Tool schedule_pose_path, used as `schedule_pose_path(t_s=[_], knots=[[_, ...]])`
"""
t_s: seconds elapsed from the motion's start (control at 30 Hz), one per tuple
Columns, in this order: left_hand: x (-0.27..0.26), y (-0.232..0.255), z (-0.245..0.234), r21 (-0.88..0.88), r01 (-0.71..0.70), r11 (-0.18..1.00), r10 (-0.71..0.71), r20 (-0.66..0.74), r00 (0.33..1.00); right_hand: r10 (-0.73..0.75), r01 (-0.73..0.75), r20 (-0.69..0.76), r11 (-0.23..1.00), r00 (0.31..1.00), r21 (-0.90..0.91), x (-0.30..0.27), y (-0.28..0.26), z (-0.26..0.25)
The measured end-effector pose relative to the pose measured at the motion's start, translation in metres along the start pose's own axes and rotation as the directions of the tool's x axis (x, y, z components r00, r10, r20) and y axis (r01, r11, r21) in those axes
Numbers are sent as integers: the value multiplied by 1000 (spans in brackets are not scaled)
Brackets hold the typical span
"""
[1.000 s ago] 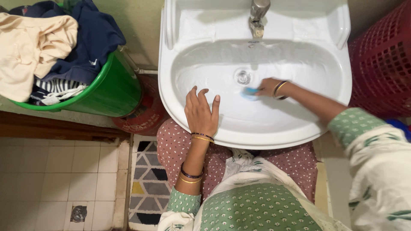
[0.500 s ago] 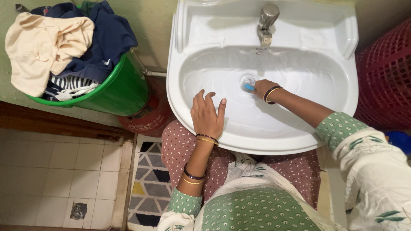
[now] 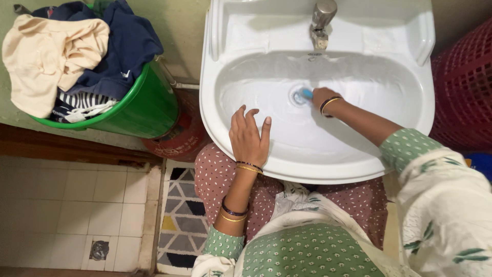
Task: The person scrubs the inside of a white ceramic sink using a blue scrubbing brush. They clean the basin, the drain area, and the faucet fixture while sitting on the floor in front of the sink.
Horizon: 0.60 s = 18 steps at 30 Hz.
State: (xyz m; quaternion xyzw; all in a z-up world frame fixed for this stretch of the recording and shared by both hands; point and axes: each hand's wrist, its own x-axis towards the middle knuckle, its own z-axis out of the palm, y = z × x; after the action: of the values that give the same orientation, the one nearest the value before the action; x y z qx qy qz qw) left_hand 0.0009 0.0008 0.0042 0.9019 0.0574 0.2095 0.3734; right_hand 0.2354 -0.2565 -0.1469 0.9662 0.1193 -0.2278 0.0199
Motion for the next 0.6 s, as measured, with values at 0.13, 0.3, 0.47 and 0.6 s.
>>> schedule_pose_path(t_s=[0.13, 0.3, 0.47, 0.6], knots=[[0, -1, -1, -2, 15, 1000, -15, 17, 1000, -49, 46, 39, 996, 998, 75, -10, -14, 6], [0, -3, 0, -38, 6, 999, -6, -14, 1000, 12, -6, -50, 995, 999, 104, -7, -9, 7], [-6, -6, 0, -121, 23, 992, -28, -42, 999, -290, 262, 122, 943, 949, 204, -64, -93, 23], [-6, -10, 2, -168, 11, 986, -24, -77, 997, -466, 472, -100, 822, 879, 317, -65, -154, 3]])
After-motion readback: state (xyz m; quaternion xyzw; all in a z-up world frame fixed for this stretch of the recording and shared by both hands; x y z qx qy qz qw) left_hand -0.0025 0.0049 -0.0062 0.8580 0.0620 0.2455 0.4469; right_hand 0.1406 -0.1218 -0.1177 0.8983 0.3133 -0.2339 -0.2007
